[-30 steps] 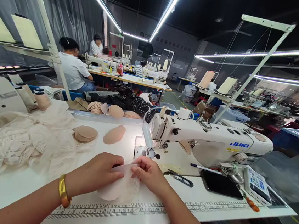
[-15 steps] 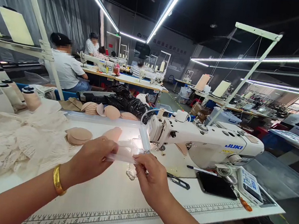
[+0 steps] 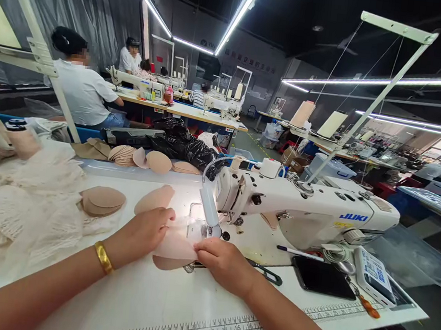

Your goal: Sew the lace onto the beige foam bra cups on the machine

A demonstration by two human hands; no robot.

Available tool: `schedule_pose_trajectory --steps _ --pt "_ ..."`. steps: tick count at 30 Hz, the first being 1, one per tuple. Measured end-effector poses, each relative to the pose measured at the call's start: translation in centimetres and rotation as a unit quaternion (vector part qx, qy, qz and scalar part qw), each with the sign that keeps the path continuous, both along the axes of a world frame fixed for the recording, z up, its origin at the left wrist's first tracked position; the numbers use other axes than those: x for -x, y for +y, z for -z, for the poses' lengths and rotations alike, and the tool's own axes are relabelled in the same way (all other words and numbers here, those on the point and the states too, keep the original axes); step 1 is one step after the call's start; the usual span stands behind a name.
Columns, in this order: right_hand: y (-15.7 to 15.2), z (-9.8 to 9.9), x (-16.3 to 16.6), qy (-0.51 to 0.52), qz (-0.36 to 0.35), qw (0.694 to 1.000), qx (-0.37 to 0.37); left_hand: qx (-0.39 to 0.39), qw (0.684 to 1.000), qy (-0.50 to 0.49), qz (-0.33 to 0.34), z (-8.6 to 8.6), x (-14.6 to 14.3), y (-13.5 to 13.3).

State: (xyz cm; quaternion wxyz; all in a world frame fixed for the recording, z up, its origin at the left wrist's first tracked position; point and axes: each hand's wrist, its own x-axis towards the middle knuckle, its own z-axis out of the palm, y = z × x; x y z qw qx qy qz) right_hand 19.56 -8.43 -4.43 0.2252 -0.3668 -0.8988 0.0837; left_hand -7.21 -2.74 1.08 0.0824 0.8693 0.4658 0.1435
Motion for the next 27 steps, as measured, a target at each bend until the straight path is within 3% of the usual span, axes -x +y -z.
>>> schedule_pose_trajectory --steps 2,4,6,9,11,14,19,22,27 --pt "-0.1 -0.3 0.0 0.014 0.017 0.999 0.040 -0.022 0.998 0.005 -0.056 -1.0 1.2 1.0" --pt "-0.1 -0.7 0.1 0.029 0.020 0.997 0.074 -0.101 0.992 -0.018 -0.071 -2.2 1.5 0.8" --pt "-0.2 -1.1 0.1 0.054 0.025 0.993 0.102 -0.174 0.983 -0.050 0.013 -2.9 0.5 -0.3" --pt "-0.2 -1.2 -0.1 0.081 0.050 0.986 0.140 -0.161 0.966 0.004 0.202 -2.2 -2.2 -2.1" --pt "-0.2 -0.8 -0.5 0.070 0.041 0.989 0.120 -0.114 0.960 0.084 0.241 -1.0 -3.6 -2.8" --pt "-0.1 0.2 -1.0 0.030 0.013 0.999 0.035 -0.059 0.964 0.131 0.223 0.4 -3.9 -3.1" --pt "0.1 0.8 -1.3 0.004 0.029 1.000 0.009 0.045 0.963 0.084 0.251 -0.6 -3.5 -3.8" --pt "0.1 0.4 -1.3 0.011 0.015 1.000 -0.002 -0.013 0.965 0.041 0.257 -0.5 -4.0 -3.4" --pt "-0.2 -0.5 -1.7 0.002 0.015 0.998 -0.064 -0.131 0.958 0.035 0.252 2.5 -4.3 -1.7"
